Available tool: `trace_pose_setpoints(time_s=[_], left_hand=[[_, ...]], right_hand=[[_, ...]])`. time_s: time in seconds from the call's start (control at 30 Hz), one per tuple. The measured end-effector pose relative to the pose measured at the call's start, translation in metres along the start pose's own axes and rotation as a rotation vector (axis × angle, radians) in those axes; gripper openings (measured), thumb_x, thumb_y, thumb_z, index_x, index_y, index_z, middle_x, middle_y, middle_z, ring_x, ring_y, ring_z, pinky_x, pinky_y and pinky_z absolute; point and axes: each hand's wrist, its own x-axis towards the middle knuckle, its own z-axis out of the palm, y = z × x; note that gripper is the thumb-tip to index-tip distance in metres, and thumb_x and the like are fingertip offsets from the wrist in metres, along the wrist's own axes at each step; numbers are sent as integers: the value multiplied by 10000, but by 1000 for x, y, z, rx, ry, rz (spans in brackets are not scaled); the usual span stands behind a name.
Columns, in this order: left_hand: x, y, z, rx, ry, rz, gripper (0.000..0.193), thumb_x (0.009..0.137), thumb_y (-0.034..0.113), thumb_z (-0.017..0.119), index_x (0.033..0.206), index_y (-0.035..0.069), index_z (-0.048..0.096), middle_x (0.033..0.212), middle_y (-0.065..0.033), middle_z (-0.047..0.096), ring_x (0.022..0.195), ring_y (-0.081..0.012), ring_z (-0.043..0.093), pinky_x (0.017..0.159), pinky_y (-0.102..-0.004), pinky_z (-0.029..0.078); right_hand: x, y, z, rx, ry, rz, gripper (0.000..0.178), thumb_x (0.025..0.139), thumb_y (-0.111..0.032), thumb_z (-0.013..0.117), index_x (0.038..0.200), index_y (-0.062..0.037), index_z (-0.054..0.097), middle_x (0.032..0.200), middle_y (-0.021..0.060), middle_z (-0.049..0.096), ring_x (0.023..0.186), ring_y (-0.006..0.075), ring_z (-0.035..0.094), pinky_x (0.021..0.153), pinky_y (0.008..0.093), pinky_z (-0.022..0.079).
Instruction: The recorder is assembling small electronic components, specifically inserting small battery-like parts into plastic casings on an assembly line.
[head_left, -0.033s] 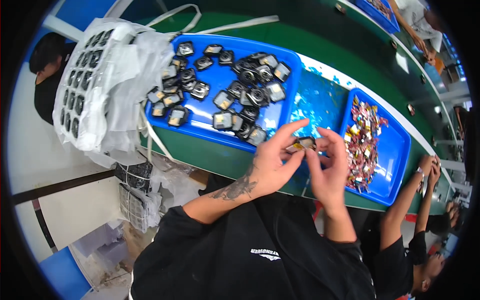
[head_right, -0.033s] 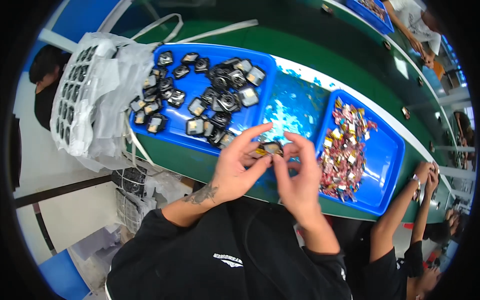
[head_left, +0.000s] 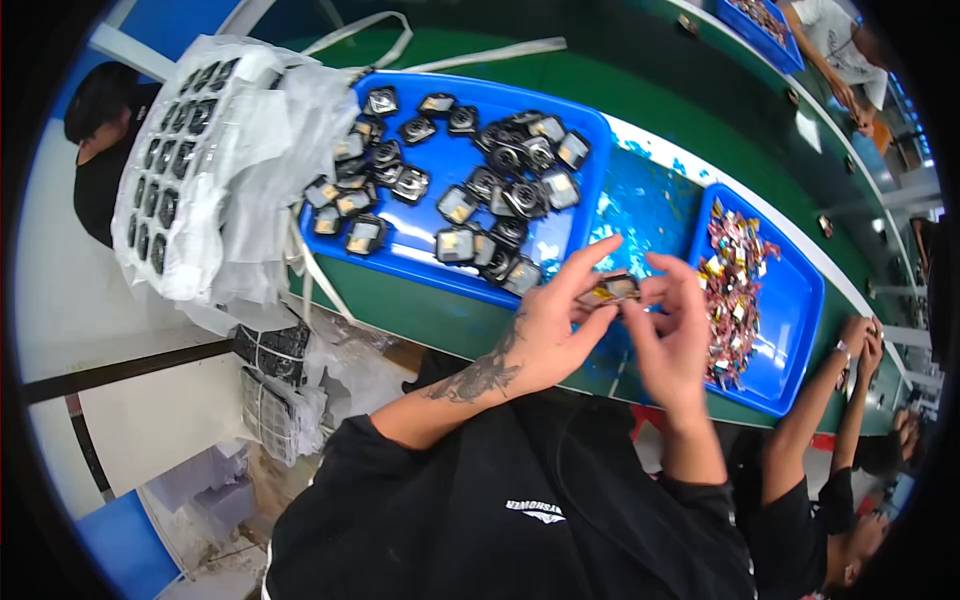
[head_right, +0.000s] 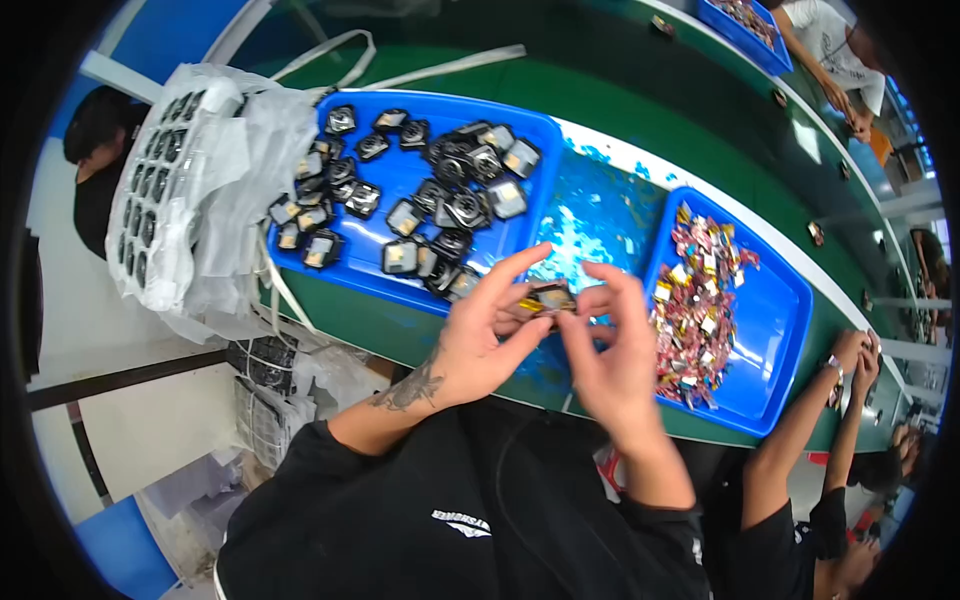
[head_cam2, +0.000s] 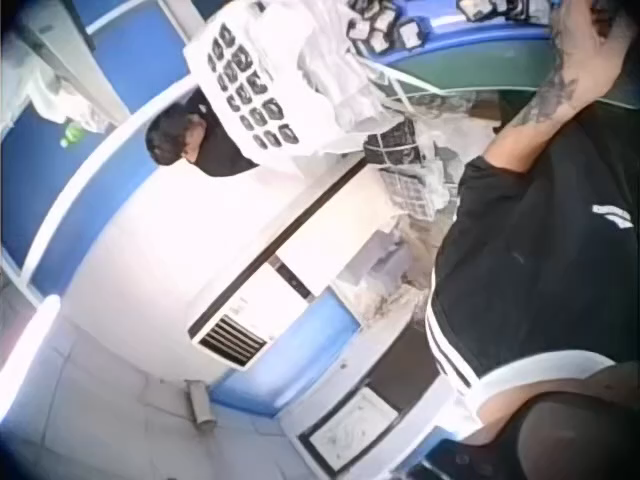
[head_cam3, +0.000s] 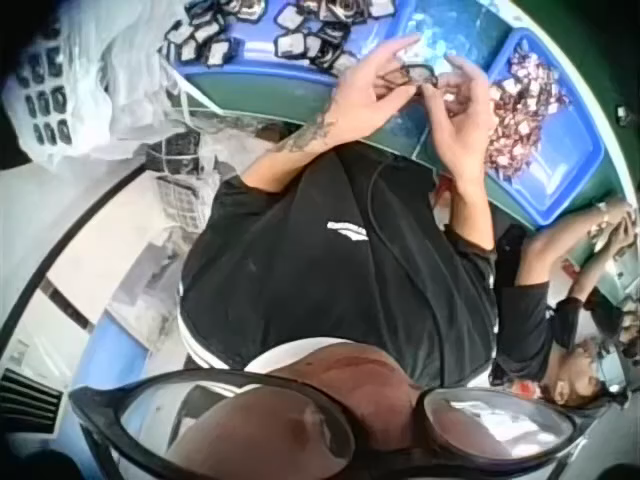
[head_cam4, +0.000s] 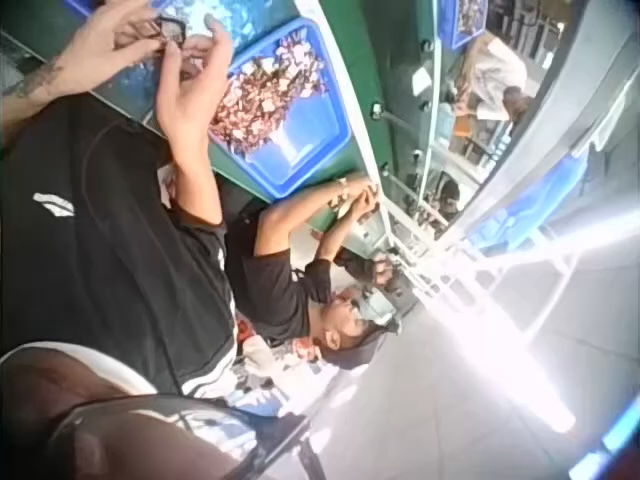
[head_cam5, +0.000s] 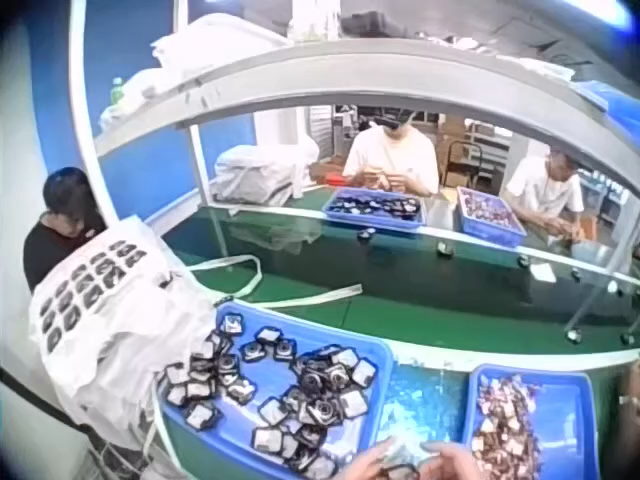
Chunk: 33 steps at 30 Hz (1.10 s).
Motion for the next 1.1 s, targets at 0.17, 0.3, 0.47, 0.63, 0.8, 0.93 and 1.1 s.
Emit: trace_pose_setpoints(time_s=[0.17,0.3,0.47,0.63,0.8,0.93,1.1], left_hand=[[25,16,-58,1106,322,492,457,828,118,693,1273,88,591,1301,-164,550,1047,-335,601,878,-406,498],[46,20,-83,1448,92,465,413,828,150,690,1222,63,600,1273,-146,574,1106,-338,545,947,-435,449],[52,31,-83,1468,46,349,316,844,151,675,1134,35,628,1205,-146,612,1140,-330,548,945,-439,461],[59,37,-92,1021,238,308,211,963,184,565,966,-5,661,902,-116,686,820,-275,651,743,-360,503],[51,28,-52,-489,7,25,350,1041,225,420,1114,-63,604,1033,-199,683,879,-269,697,790,-354,567],[52,11,-34,-553,-130,-121,357,1046,221,394,1229,-58,523,1120,-222,652,950,-307,693,847,-371,567],[47,9,-21,-429,-144,-139,293,999,127,492,1245,-33,500,1100,-164,654,941,-289,699,850,-357,564]], right_hand=[[120,-18,-61,-304,-147,-179,366,864,25,587,1218,9,494,742,79,666,753,145,675,699,275,501],[232,43,-97,-212,98,17,344,812,-38,670,1131,29,561,830,143,723,738,179,688,617,298,522],[260,92,-105,-452,208,101,413,686,-150,827,1034,-14,651,861,132,702,817,238,685,749,344,528],[210,33,-143,-702,206,-94,142,806,-138,667,871,-14,684,747,109,672,723,211,670,676,333,517],[141,9,-141,-743,-246,-88,90,777,-47,686,843,6,657,697,100,643,665,181,632,638,320,499],[112,19,-132,-879,-153,-170,185,756,-78,742,911,-10,667,786,131,644,776,280,646,709,380,507],[101,33,-137,-953,-55,-212,199,763,-89,743,928,-13,660,780,126,640,778,286,639,717,391,505]])
